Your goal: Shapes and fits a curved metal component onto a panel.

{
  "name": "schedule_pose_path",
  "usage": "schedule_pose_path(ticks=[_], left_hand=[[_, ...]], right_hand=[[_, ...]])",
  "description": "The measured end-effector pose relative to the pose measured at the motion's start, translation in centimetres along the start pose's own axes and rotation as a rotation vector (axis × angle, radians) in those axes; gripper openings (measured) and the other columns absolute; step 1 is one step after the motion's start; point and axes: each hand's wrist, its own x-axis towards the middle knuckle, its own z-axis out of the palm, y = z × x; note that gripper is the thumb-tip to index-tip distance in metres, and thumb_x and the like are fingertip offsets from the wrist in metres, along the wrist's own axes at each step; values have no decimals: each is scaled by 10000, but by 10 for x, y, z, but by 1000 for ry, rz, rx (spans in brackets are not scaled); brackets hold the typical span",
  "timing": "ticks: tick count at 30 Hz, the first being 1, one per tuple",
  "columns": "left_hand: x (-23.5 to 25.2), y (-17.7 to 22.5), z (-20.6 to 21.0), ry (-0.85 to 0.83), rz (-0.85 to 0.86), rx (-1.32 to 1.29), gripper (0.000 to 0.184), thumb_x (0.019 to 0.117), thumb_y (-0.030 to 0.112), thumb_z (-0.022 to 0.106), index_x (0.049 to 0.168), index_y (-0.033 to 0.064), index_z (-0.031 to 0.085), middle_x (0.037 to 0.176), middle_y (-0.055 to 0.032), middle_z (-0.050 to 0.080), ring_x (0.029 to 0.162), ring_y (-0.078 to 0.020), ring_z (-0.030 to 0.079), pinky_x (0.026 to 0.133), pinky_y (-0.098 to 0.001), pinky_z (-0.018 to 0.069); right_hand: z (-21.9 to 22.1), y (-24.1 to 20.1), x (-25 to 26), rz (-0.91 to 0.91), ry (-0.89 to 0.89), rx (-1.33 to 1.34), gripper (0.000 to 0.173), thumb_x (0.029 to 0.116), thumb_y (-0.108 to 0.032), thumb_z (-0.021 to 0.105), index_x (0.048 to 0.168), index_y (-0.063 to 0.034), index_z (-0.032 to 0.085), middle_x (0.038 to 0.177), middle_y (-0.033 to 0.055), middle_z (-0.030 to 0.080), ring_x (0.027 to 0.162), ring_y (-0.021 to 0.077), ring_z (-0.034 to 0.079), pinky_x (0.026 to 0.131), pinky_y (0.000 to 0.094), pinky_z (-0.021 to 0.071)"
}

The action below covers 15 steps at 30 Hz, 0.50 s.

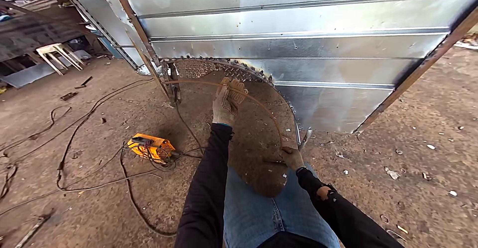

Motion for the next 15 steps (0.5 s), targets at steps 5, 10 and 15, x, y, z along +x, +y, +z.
schedule_pose_path(ticks=[5,10,15], left_hand=[[1,-1,1,-1,-2,1,318,1110,203,376,1379,83,498,1194,-176,681,1074,-316,697,939,-517,576],[2,-1,0,-5,1,5,317,1105,195,385,1378,84,502,1187,-171,683,1067,-313,699,942,-512,575],[4,-1,-2,-10,-6,-9,317,1108,202,382,1382,96,501,1193,-160,682,1075,-310,697,944,-525,573]], right_hand=[[-1,-1,-2,-2,4,17,260,1009,-281,638,1168,-113,757,1050,109,751,960,243,716,919,522,559],[-1,1,0,1,15,4,259,1001,-297,642,1154,-128,763,1059,96,755,978,228,718,931,515,560],[-3,3,1,-7,23,6,250,1001,-296,642,1144,-134,768,1063,87,755,996,224,709,943,513,543]])
